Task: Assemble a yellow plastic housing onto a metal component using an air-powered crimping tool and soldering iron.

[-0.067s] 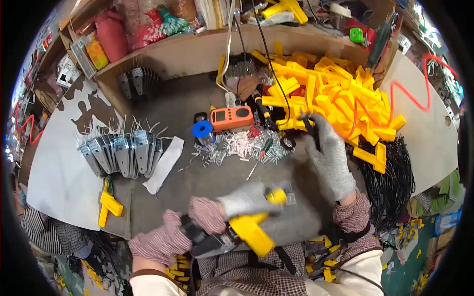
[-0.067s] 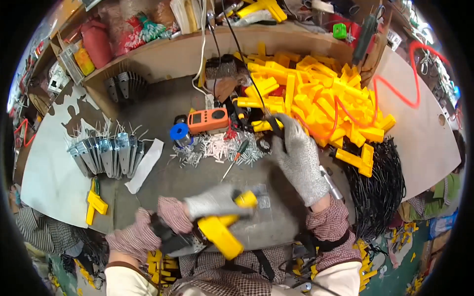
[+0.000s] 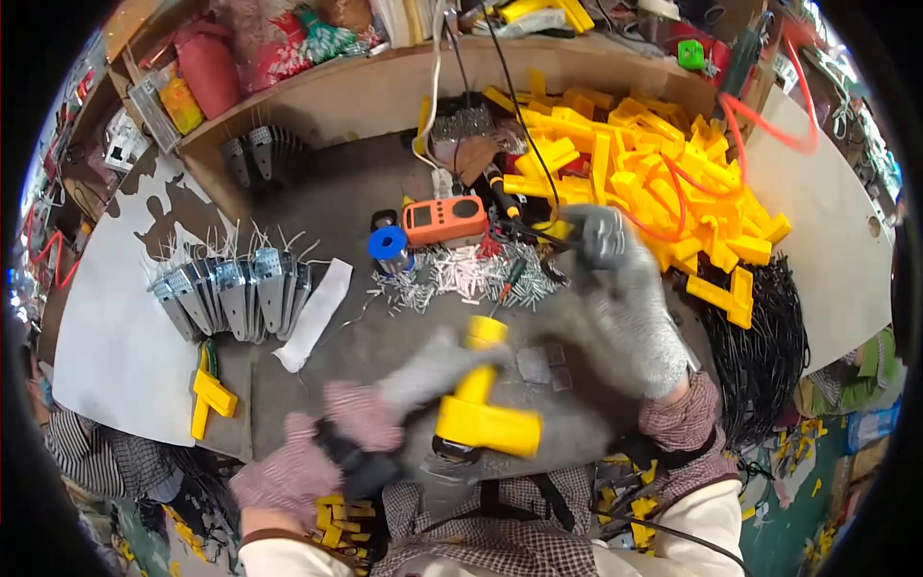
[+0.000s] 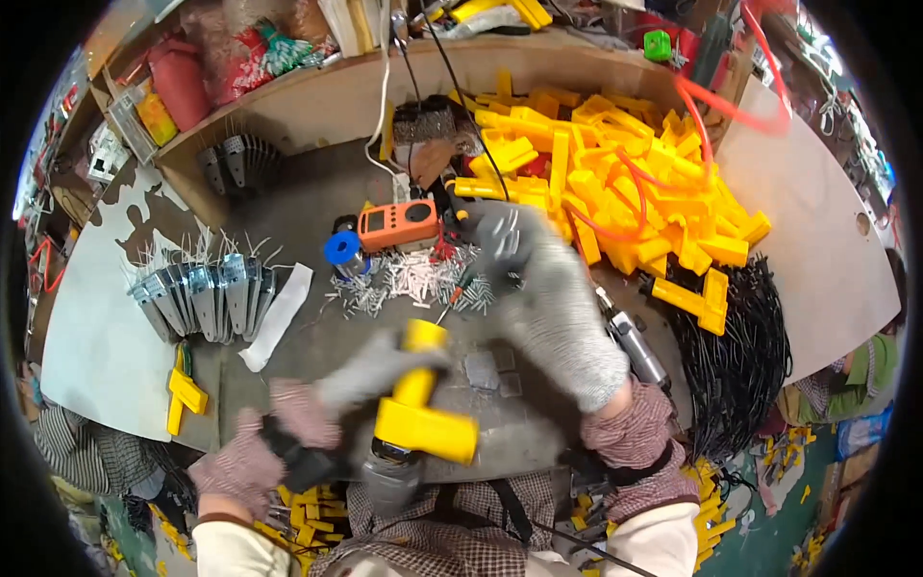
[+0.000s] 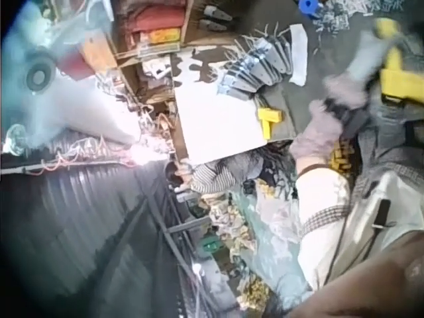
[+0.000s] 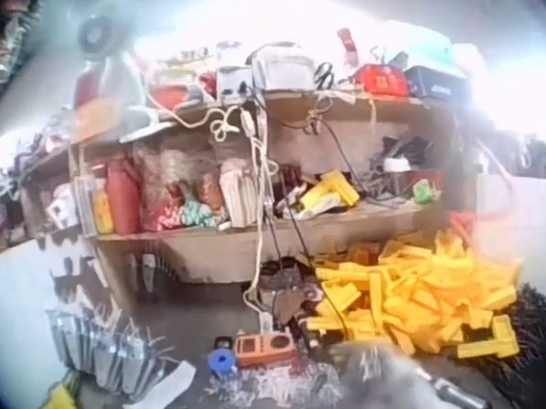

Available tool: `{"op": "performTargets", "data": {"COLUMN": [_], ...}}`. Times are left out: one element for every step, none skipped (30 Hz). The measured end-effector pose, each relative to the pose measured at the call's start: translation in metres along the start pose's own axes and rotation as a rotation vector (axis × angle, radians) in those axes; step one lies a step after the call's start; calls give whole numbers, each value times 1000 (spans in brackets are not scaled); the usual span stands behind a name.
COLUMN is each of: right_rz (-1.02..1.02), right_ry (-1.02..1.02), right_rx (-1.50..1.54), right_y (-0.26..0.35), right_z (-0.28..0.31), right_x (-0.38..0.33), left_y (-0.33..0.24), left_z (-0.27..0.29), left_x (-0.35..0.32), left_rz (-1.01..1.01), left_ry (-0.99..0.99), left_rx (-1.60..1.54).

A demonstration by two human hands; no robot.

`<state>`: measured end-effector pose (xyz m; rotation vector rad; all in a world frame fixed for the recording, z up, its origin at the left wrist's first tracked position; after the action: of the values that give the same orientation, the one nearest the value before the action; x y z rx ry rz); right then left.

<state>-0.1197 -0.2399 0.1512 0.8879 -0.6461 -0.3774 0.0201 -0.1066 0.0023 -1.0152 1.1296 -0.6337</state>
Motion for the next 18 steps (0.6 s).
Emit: {"op": "performTargets", "data": {"right_rz": [113,203,329,313,355,386,388,482,553,563,605,631,637,639,640,649,633,620], "right_ry": [125,221,280,380,417,458,463,520,587,580,583,584,581,592,602,588,576,566], "right_rx": [146,-12,-261,-340,-441,-545,-542,-544,-563,-560,-543,-533,-529,-505,-484,-479,-478,-474], "right_y": [6,19,17,12,4,-16,-33,-46,-52,-57,-57,-61,-59,-55,-54,-53,-54,-55], "right_z": [-21,-37,-59,-76,-93,-108,-113,-123,-128,-122,-123,-125,-128,-131,-133,-137,-137,-135], "right_x": [0,-10,-31,-51,-82,-101,-99,-103,-110,-101,-93,-92,-92,-92,-91,-92,-94,-94], "left_y": [15,23,52,51,77,104,89,68,35,-7,-36,-61,-60,-53,-50,-43,-42,-42], "left_z": [25,42,56,46,48,50,51,49,48,48,60,56,65,78,87,93,85,82], "left_x": [-11,-25,-50,-85,-108,-130,-130,-127,-99,-61,-28,-2,42,73,85,97,110,117], "left_rz": [19,23,41,131,262,350,324,314,79,-162,-693,-835,-714,-576,-569,-547,-546,-557], "left_ry": [-116,-104,-186,-180,-257,33,9,-18,-104,-181,-290,-461,-420,-390,-408,-394,-351,-336], "left_rx": [-246,-347,-388,-495,-515,-367,-249,-133,26,190,546,1117,1312,1505,1515,1608,1692,1689]}}
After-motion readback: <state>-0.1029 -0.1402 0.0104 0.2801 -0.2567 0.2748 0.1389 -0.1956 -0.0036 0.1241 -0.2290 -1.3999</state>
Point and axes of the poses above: each hand's wrist, its own x-axis towards the middle knuckle, its own z-axis out of the back of the hand, y = z × x, the point moved 7 cm from there along x, towards the middle knuckle, and after that the axes turned 4 degrees about -x, right-handed, at the moved point
